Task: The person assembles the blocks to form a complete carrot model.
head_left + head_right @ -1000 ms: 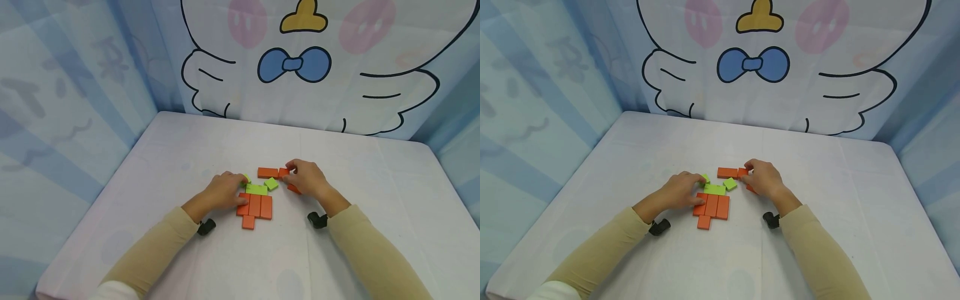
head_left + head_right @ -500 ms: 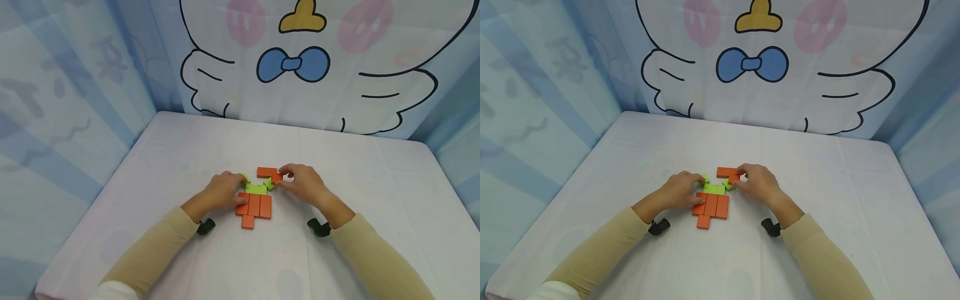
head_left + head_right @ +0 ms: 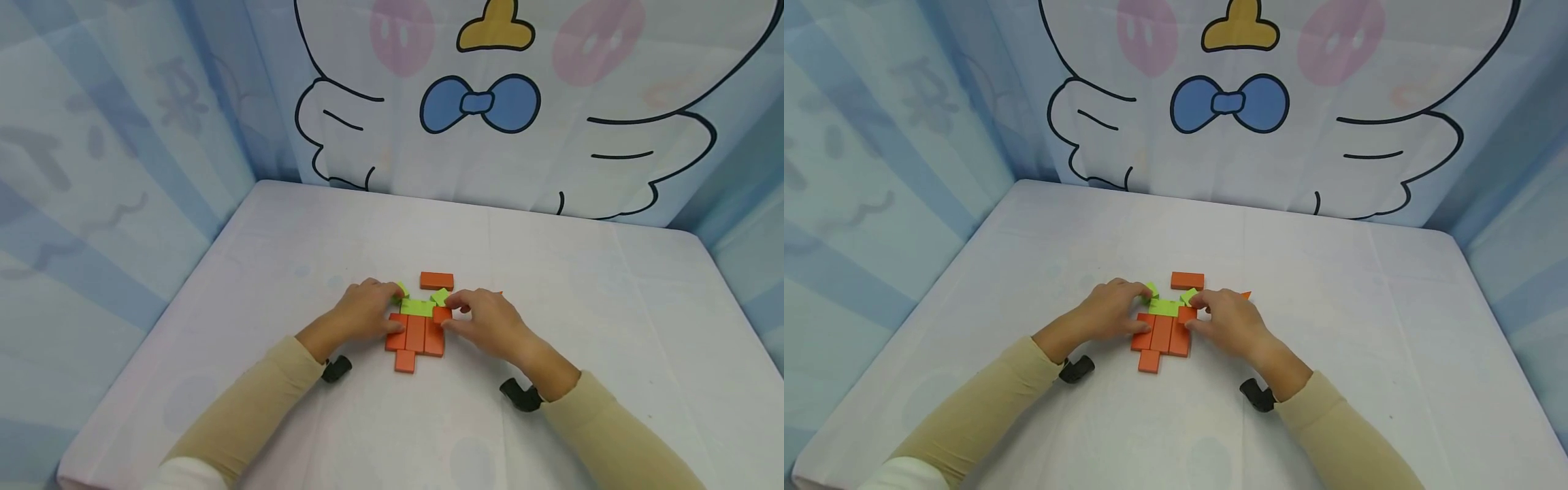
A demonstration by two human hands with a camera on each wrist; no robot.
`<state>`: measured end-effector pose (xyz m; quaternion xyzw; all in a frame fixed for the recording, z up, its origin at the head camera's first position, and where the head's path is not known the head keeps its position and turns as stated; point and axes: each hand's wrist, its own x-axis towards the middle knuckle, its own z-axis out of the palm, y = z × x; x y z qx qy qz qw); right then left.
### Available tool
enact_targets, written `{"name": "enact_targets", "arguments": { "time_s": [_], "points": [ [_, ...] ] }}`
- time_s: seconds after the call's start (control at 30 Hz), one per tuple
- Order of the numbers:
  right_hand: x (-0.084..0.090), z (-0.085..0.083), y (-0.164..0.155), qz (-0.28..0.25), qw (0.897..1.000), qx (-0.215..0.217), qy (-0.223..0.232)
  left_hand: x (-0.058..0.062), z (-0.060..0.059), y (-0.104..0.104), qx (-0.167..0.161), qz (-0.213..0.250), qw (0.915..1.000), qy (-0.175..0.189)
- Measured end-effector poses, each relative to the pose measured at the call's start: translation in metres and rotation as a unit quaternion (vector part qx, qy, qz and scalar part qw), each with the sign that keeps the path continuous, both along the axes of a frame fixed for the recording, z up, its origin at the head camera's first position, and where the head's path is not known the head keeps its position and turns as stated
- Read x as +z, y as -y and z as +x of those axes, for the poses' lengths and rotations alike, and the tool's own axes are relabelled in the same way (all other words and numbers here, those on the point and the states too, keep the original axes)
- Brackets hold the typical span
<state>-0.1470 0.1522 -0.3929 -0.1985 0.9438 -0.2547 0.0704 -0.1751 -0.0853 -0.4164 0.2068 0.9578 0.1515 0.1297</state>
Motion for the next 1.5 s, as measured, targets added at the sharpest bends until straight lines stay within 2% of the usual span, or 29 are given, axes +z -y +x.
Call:
{"name": "enact_targets", "arguments": {
  "time_s": [0.33,0.6,0.9,1.5],
  "points": [
    [-0.007,0.019,0.007,0.008,0.999,0.03,-0.012,0.002,0.0,0.0,-0.004,-0.006,1.0,0.0],
    [-0.01,0.029,0.014,0.035,0.998,0.05,-0.007,0.004,0.001,0.0,-0.006,-0.008,0.9999,-0.003],
    [-0.017,0.04,0.015,0.045,0.994,0.081,-0.057,0.005,0.001,0.0,-0.007,-0.009,0.9999,-0.001],
    [-0.022,0.046,0.018,0.05,0.992,0.092,-0.073,0.004,0.001,0.0,-0.011,-0.011,0.9999,-0.002]
  ]
}}
